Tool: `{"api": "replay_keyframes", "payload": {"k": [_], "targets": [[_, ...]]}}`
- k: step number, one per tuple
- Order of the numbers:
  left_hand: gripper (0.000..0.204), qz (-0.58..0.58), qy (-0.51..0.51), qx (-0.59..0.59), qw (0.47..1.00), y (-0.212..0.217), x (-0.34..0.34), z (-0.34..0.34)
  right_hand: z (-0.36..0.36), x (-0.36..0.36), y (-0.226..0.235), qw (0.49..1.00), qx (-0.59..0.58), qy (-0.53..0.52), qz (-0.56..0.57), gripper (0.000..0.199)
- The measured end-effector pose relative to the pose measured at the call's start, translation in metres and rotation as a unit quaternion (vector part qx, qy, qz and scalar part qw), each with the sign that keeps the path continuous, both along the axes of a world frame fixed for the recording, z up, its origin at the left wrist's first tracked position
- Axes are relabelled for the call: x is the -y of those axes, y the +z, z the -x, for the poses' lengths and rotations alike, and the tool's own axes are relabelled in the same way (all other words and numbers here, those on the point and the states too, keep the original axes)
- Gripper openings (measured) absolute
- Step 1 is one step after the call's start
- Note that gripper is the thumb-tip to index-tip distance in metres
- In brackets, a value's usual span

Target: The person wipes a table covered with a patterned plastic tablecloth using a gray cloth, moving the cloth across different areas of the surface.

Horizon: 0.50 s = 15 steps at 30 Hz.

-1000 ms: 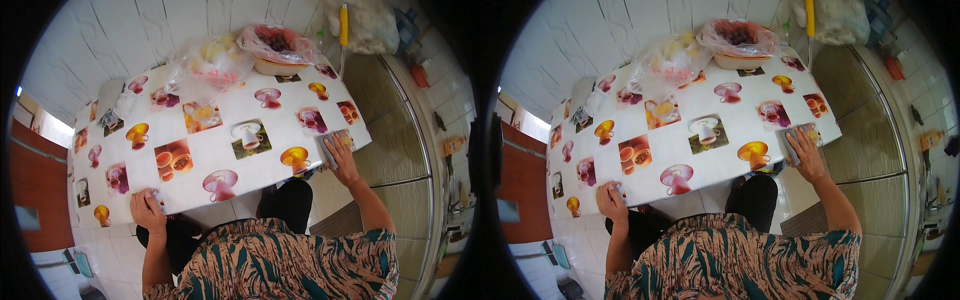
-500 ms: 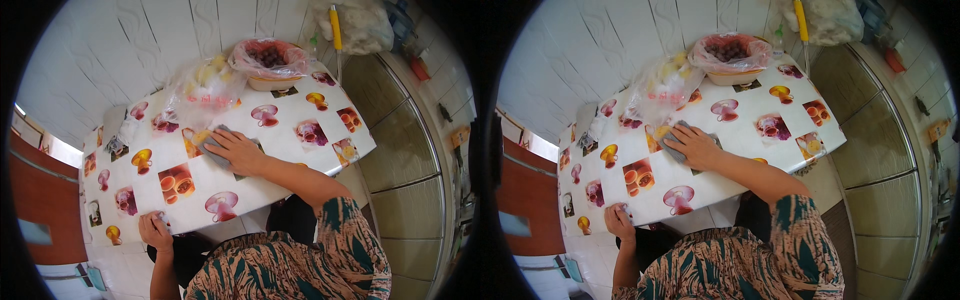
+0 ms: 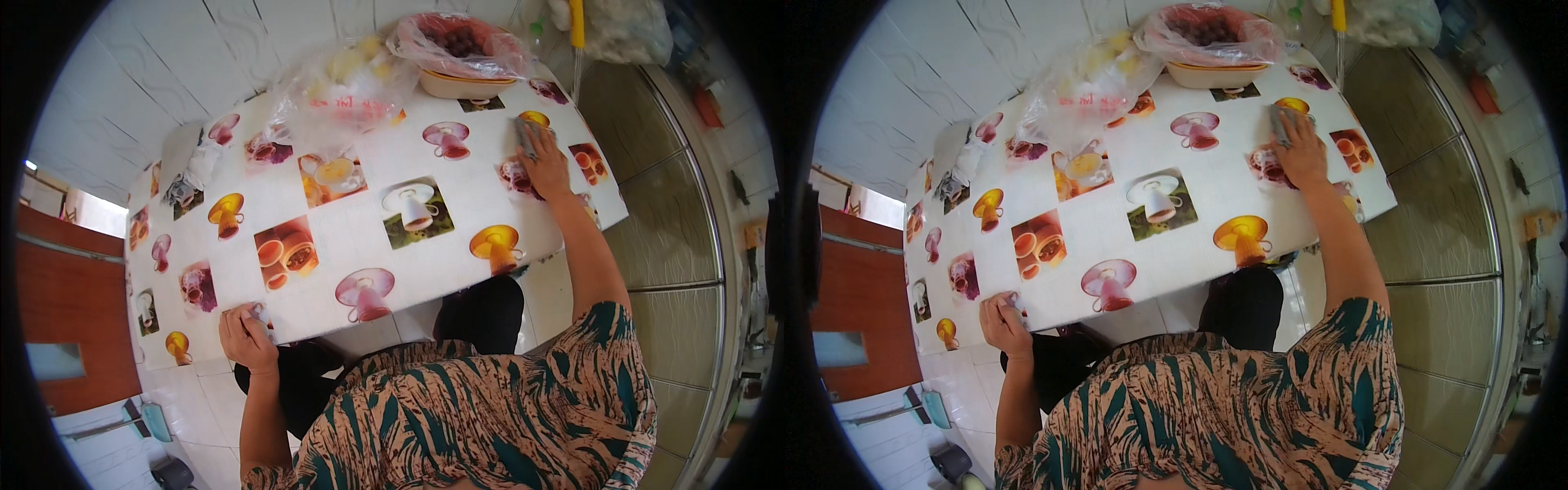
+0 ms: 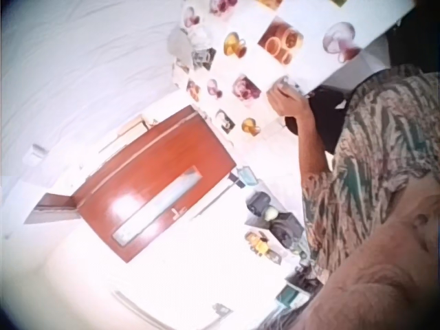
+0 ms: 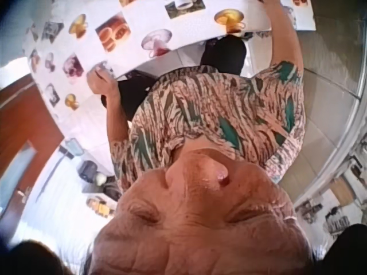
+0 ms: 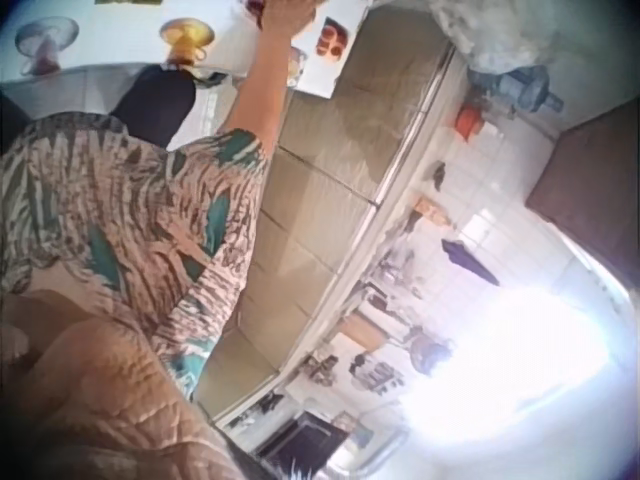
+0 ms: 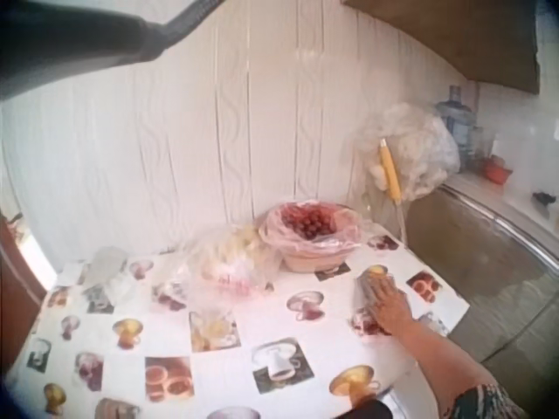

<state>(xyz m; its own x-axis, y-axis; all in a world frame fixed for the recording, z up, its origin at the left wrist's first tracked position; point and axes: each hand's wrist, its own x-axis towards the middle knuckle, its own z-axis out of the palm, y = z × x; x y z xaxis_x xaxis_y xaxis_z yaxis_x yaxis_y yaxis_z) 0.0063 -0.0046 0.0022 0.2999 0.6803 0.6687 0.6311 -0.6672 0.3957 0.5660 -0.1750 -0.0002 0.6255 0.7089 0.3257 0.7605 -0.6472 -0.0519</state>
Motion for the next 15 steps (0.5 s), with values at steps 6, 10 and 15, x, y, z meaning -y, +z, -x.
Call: {"api": "replay_keyframes", "payload": {"k": [6, 10, 15], "targets": [[0.017, -0.007, 0.007, -0.002, 1.0, -0.003, 0.002, -0.002, 0.061, 0.06, -0.015, 0.997, 0.076, -0.006, -0.004, 0.069], [0.018, -0.016, 0.007, -0.002, 1.0, -0.008, 0.0, 0.003, 0.188, 0.044, 0.001, 0.985, 0.019, 0.119, -0.12, 0.076], [0.023, -0.002, 0.011, -0.013, 1.0, -0.019, -0.002, -0.003, 0.279, 0.03, -0.006, 0.954, -0.065, 0.256, -0.14, 0.084]]}}
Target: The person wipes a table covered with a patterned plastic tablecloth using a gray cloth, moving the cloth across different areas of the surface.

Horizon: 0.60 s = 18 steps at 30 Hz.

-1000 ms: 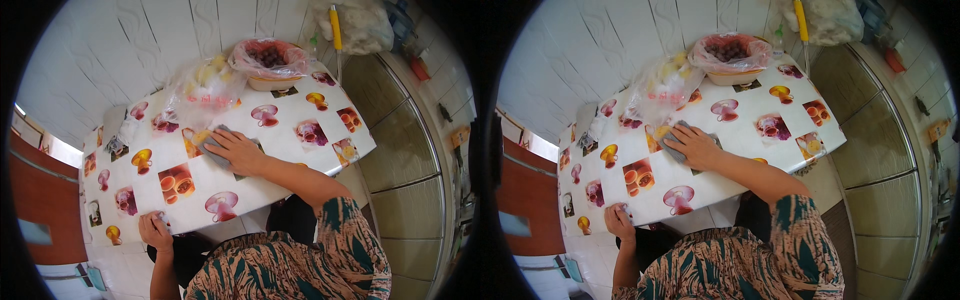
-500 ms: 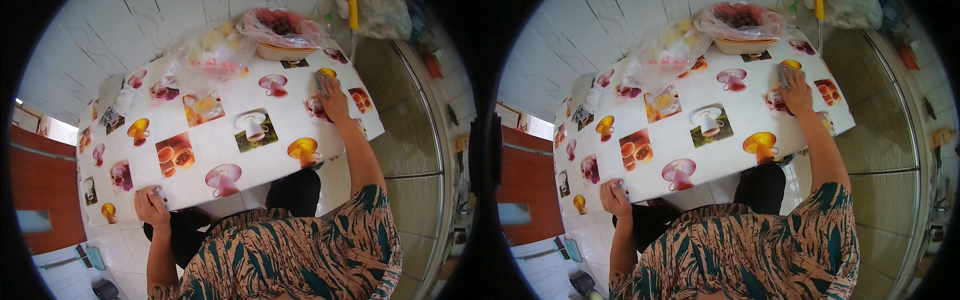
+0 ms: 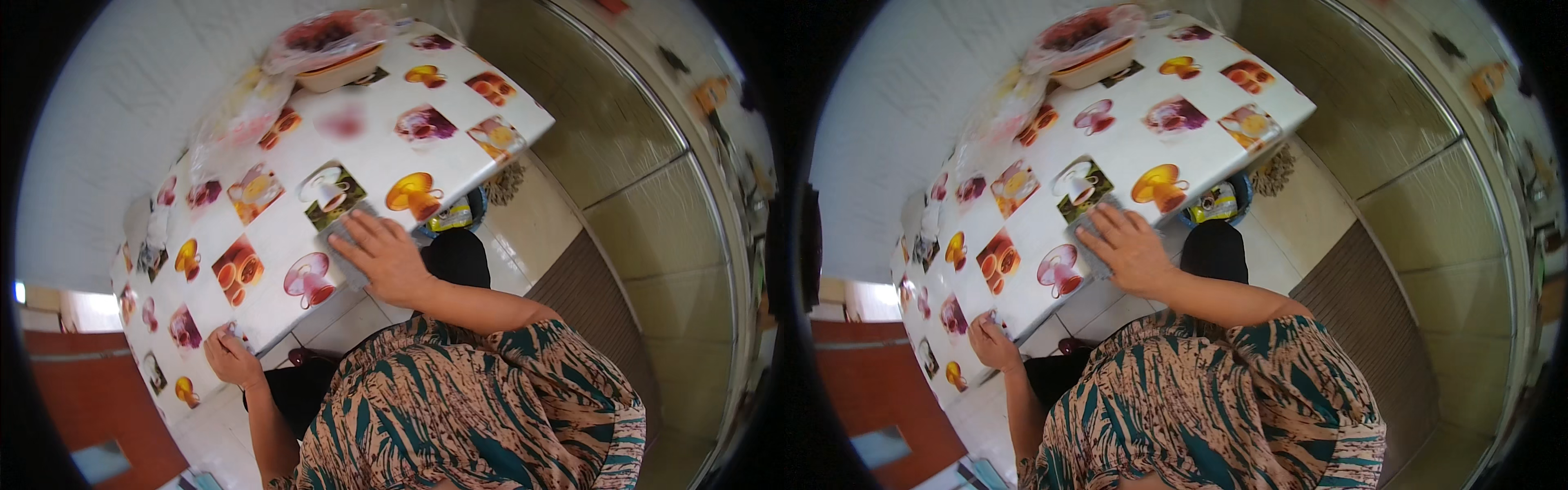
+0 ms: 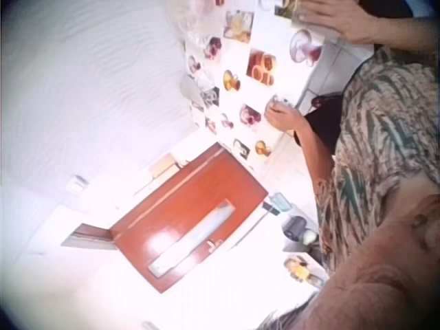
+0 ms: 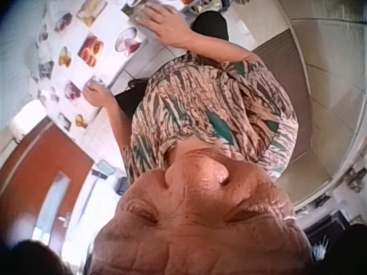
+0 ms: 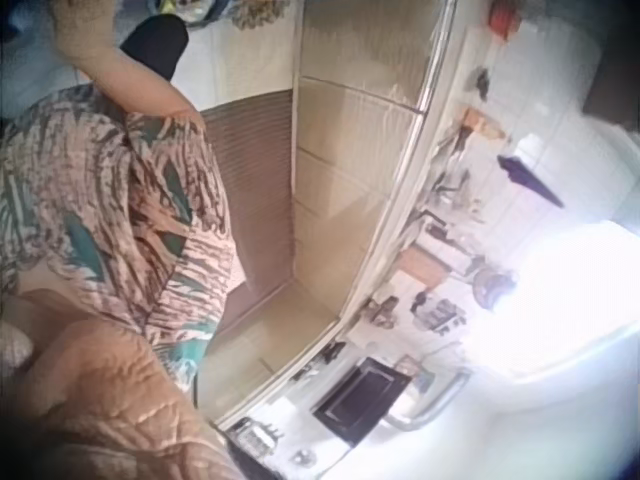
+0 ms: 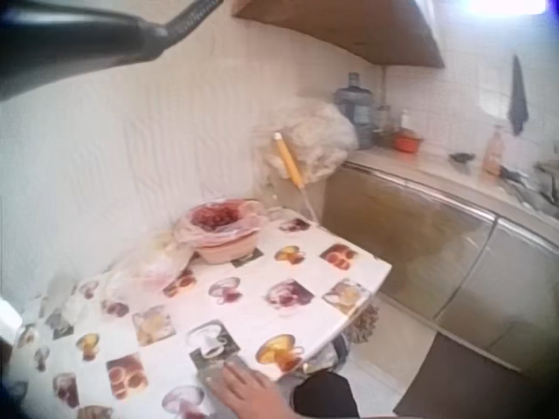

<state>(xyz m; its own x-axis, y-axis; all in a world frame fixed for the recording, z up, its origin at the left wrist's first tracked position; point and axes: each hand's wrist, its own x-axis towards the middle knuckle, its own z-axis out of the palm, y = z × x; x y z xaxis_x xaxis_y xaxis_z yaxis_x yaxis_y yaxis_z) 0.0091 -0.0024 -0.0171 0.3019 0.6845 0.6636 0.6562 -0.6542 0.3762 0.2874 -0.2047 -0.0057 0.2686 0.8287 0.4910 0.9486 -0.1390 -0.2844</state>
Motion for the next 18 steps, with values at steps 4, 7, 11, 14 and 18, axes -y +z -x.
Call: {"api": "replay_keyframes", "payload": {"k": [4, 7, 11, 14, 18], "targets": [[0.026, 0.018, 0.038, -0.023, 0.999, 0.001, 0.003, 0.005, -0.031, 0.011, -0.012, 0.998, 0.041, 0.018, -0.039, 0.076], [0.027, 0.025, 0.029, -0.03, 0.999, 0.001, 0.0, 0.01, -0.062, 0.037, -0.009, 0.998, 0.035, -0.038, -0.045, 0.076], [0.029, 0.032, 0.033, -0.036, 0.998, -0.005, -0.009, 0.011, -0.103, 0.055, -0.012, 0.984, 0.035, -0.155, -0.077, 0.076], [0.027, 0.06, 0.043, -0.092, 0.993, -0.004, -0.02, 0.018, -0.125, 0.062, -0.011, 0.964, 0.013, -0.241, -0.116, 0.069], [0.025, 0.166, 0.089, -0.153, 0.97, 0.019, -0.027, 0.012, -0.164, 0.073, -0.012, 0.933, -0.027, -0.309, -0.183, 0.06]]}}
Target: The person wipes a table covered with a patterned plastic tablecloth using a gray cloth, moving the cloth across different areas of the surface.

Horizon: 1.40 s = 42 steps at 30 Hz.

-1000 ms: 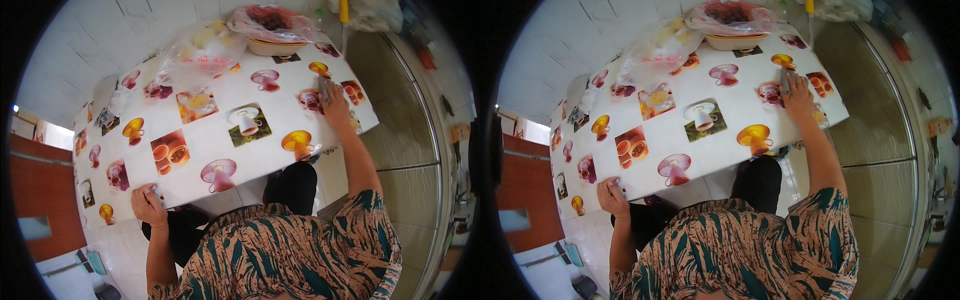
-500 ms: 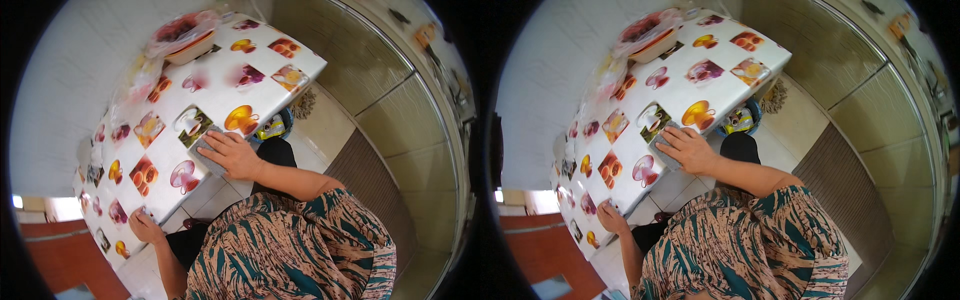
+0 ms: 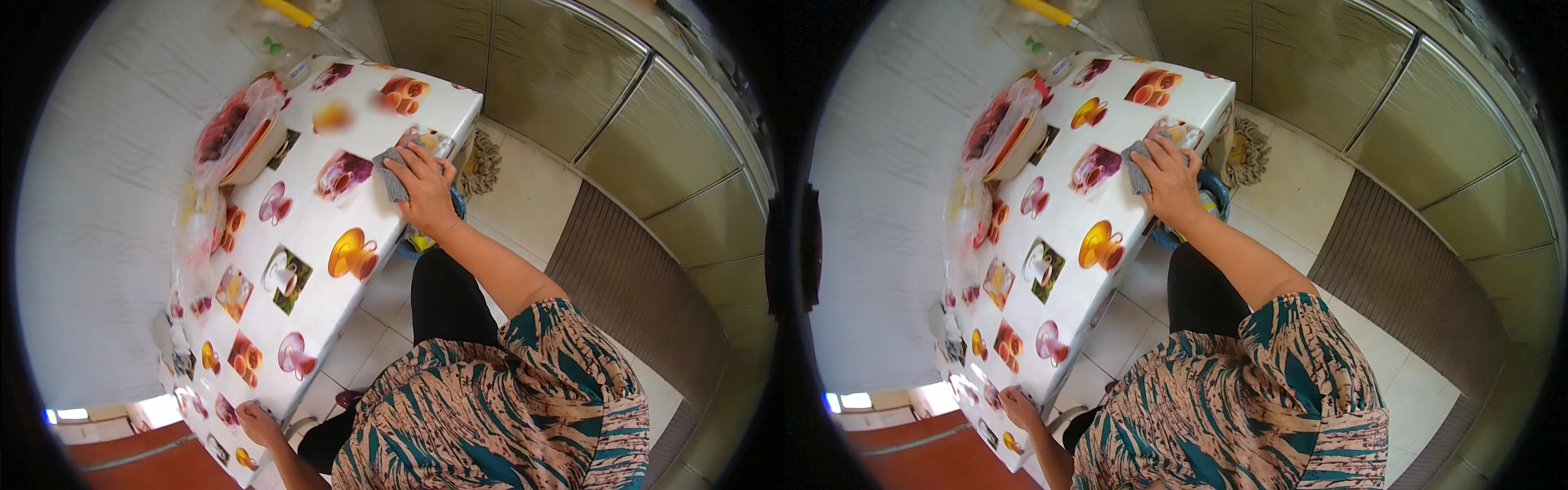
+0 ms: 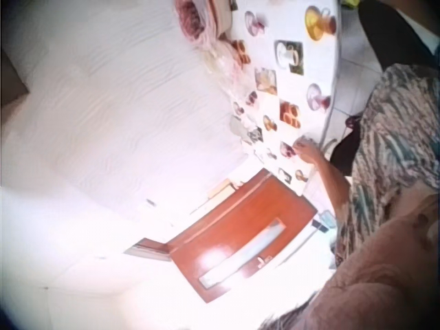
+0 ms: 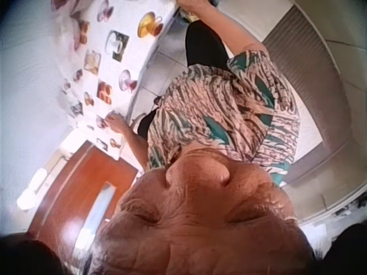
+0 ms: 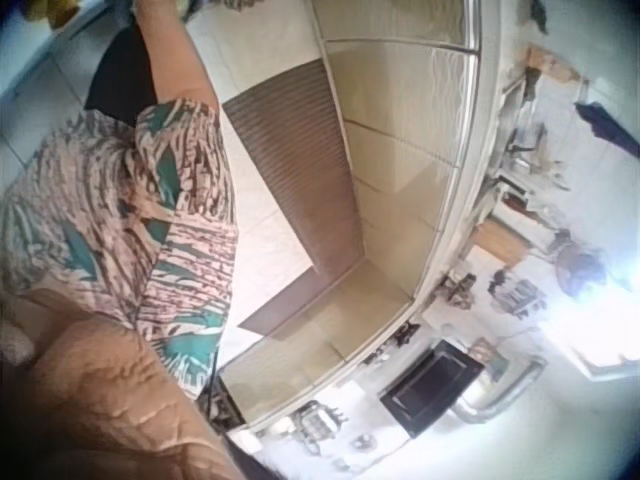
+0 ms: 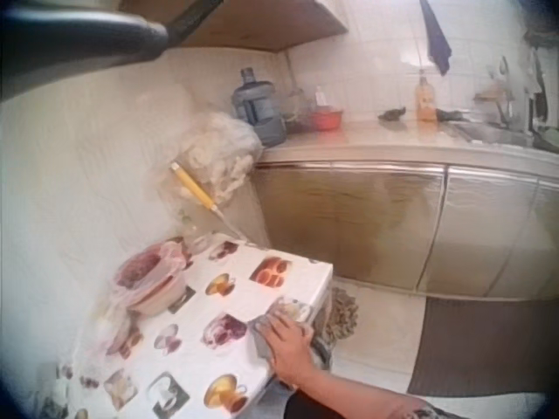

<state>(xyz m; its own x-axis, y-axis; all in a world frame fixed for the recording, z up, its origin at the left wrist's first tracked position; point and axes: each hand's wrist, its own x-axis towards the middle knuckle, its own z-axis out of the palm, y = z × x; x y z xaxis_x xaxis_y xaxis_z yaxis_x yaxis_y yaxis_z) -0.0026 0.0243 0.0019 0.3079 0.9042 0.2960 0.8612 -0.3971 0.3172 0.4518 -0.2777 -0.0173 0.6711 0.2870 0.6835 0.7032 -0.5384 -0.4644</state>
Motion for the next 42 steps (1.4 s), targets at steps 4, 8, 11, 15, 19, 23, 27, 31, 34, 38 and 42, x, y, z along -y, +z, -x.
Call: {"api": "replay_keyframes", "payload": {"k": [4, 8, 11, 15, 19, 23, 27, 31, 34, 38, 42], "targets": [[0.032, -0.027, -0.2, 0.124, 0.971, 0.04, 0.038, -0.094, -0.048, 0.016, -0.001, 0.997, -0.025, -0.041, -0.062, 0.065], [0.046, -0.038, -0.469, 0.03, 0.882, 0.075, 0.11, -0.217, -0.095, 0.04, 0.007, 0.982, -0.044, -0.136, -0.125, 0.062], [0.069, -0.027, -0.61, -0.07, 0.789, 0.09, 0.162, -0.307, -0.128, 0.071, 0.003, 0.933, -0.083, -0.215, -0.275, 0.05], [0.081, 0.004, -0.655, -0.15, 0.741, 0.092, 0.185, -0.35, -0.153, 0.075, -0.059, 0.806, -0.355, -0.172, -0.443, 0.049], [0.08, 0.019, -0.644, -0.185, 0.743, 0.095, 0.191, -0.351, -0.156, 0.08, -0.105, 0.718, -0.447, -0.12, -0.52, 0.058], [0.076, 0.028, -0.632, -0.222, 0.742, 0.111, 0.198, -0.355, -0.156, 0.084, -0.188, 0.648, -0.526, -0.21, -0.51, 0.06], [0.073, 0.047, -0.62, -0.259, 0.739, 0.123, 0.2, -0.354, -0.133, 0.094, -0.226, 0.536, -0.672, -0.18, -0.478, 0.061], [0.07, 0.043, -0.619, -0.271, 0.736, 0.127, 0.202, -0.355, -0.13, 0.096, -0.254, 0.528, -0.693, -0.187, -0.454, 0.056], [0.066, 0.032, -0.608, -0.271, 0.746, 0.128, 0.202, -0.35, -0.134, 0.102, -0.239, 0.503, -0.746, -0.152, -0.41, 0.049], [0.07, 0.007, -0.603, -0.297, 0.74, 0.126, 0.203, -0.346, -0.139, 0.113, -0.263, 0.535, -0.759, -0.069, -0.365, 0.043], [0.068, -0.006, -0.614, -0.289, 0.735, 0.126, 0.201, -0.346, -0.13, 0.119, -0.328, 0.544, -0.745, -0.061, -0.381, 0.04]]}}
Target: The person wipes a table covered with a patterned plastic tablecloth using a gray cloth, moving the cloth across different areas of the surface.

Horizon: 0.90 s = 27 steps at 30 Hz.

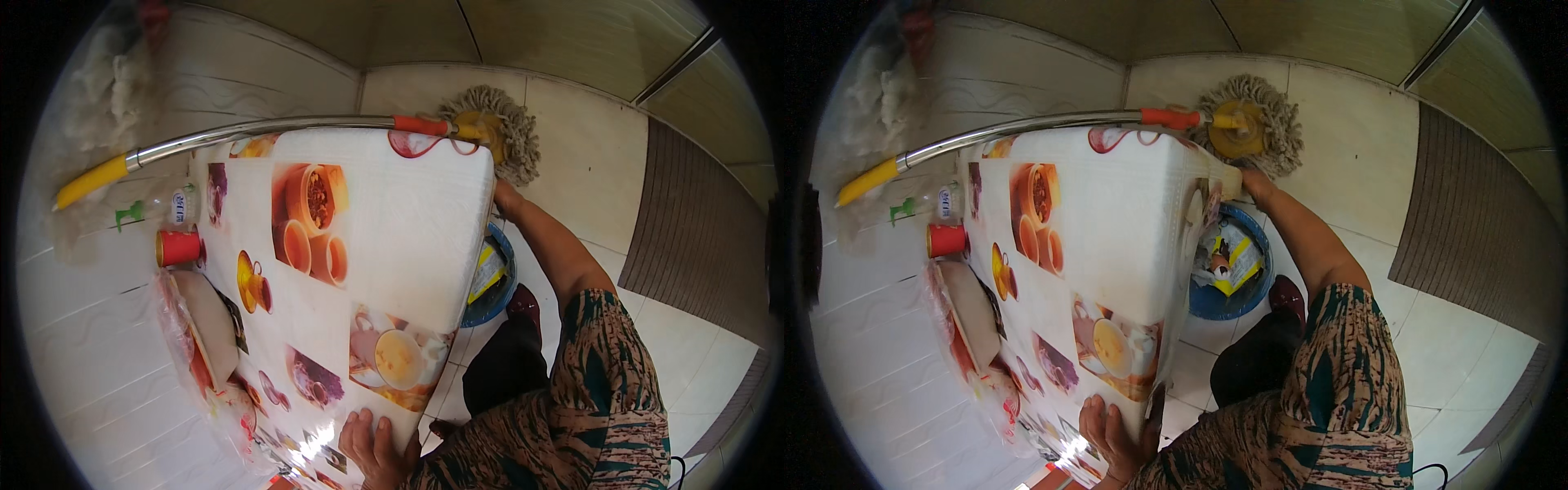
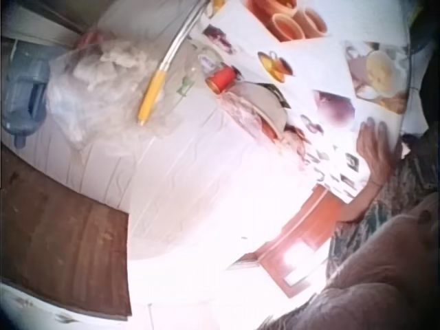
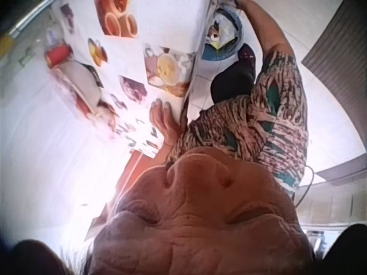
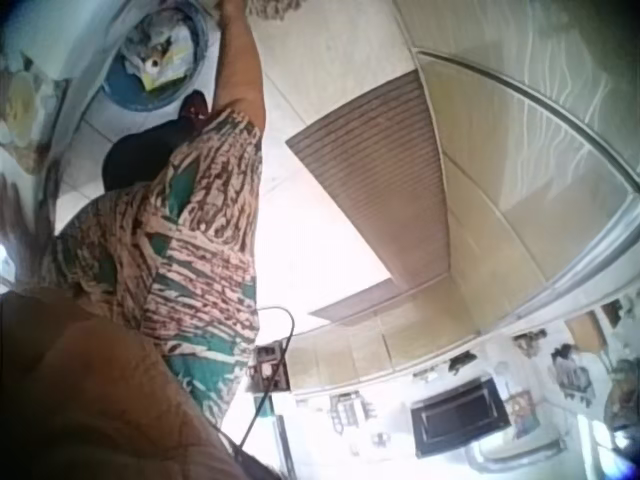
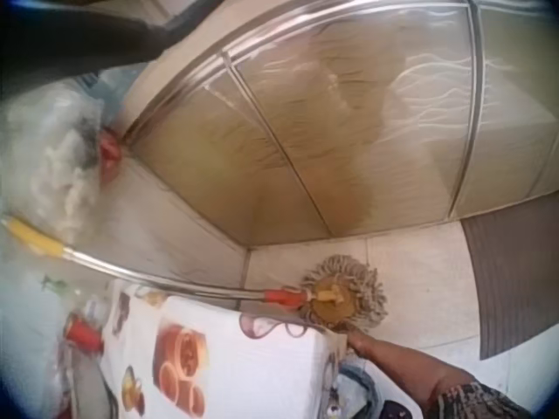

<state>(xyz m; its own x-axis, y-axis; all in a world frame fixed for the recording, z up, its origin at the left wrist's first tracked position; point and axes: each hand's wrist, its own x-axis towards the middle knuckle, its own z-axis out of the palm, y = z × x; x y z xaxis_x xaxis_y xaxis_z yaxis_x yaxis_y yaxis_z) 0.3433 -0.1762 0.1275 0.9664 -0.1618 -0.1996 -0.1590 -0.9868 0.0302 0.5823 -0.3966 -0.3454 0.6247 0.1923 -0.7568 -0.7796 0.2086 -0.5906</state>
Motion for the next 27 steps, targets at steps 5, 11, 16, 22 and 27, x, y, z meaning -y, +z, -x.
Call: {"api": "replay_keyframes", "payload": {"k": [5, 11, 16, 22, 27], "targets": [[0.066, -0.015, -0.005, 0.027, 0.999, -0.005, -0.001, 0.002, -0.019, 0.008, 0.127, 0.998, -0.027, -0.028, -0.048, 0.036], [0.068, -0.016, -0.019, 0.02, 0.999, -0.004, -0.002, -0.001, -0.023, 0.015, 0.192, 0.909, 0.406, -0.054, 0.08, 0.028], [0.067, -0.007, -0.021, 0.013, 1.0, -0.006, -0.004, 0.0, -0.024, 0.016, 0.168, 0.788, 0.55, 0.048, 0.273, 0.026], [0.069, -0.028, -0.023, 0.023, 0.999, -0.002, -0.005, 0.002, 0.034, 0.008, 0.021, 0.987, 0.014, 0.01, 0.16, 0.051], [0.068, -0.033, -0.031, 0.033, 0.998, -0.003, -0.003, -0.001, 0.039, -0.004, -0.016, 0.962, -0.142, -0.231, 0.032, 0.057]]}}
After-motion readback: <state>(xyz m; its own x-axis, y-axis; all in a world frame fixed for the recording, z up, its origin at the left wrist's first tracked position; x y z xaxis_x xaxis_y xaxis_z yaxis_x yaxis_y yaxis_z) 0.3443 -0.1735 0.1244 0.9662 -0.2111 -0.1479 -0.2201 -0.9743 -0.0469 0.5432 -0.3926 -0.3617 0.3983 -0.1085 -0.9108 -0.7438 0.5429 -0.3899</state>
